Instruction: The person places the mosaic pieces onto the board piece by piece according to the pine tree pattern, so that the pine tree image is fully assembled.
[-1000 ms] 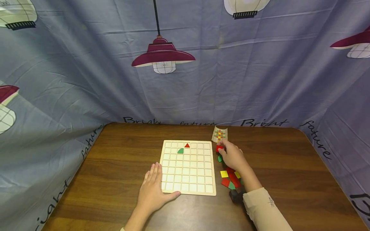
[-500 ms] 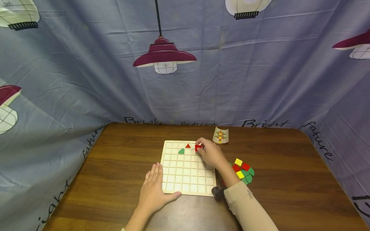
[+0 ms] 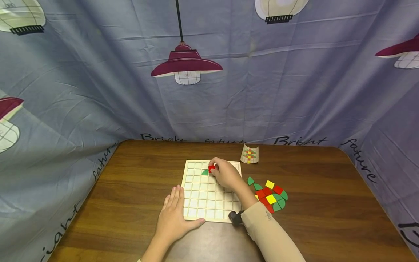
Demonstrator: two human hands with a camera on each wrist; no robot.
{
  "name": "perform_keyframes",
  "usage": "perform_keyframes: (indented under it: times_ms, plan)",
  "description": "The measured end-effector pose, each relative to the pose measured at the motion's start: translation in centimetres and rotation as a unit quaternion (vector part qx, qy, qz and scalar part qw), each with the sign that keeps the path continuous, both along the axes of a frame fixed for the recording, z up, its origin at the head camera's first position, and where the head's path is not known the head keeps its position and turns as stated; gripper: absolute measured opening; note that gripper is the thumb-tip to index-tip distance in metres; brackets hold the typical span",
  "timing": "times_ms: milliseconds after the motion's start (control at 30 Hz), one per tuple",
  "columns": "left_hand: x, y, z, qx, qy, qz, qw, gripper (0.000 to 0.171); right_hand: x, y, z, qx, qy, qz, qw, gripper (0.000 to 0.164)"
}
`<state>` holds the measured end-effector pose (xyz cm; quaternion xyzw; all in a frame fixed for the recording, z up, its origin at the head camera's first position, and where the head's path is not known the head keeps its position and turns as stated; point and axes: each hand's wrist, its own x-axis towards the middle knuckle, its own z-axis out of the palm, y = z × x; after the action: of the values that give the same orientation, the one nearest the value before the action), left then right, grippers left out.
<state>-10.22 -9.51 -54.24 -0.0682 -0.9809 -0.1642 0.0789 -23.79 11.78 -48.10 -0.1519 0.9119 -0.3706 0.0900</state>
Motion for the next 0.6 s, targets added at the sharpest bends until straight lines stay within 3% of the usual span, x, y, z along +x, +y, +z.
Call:
perform_keyframes:
  times_ms: [233, 600]
  plan:
    - [0.0, -0.1, -0.2, 0.001, 0.012, -0.001, 0.9999, 0.132, -0.5, -0.5, -1.1, 0.017, -0.005, -0.003, 1.000, 0.020]
    - [-0.1, -0.1, -0.2, 0.002, 0.013, -0.002, 0.9999, 0.132, -0.5, -0.6, -2.0, 0.024, 0.023, -0.022, 0.999, 0.017]
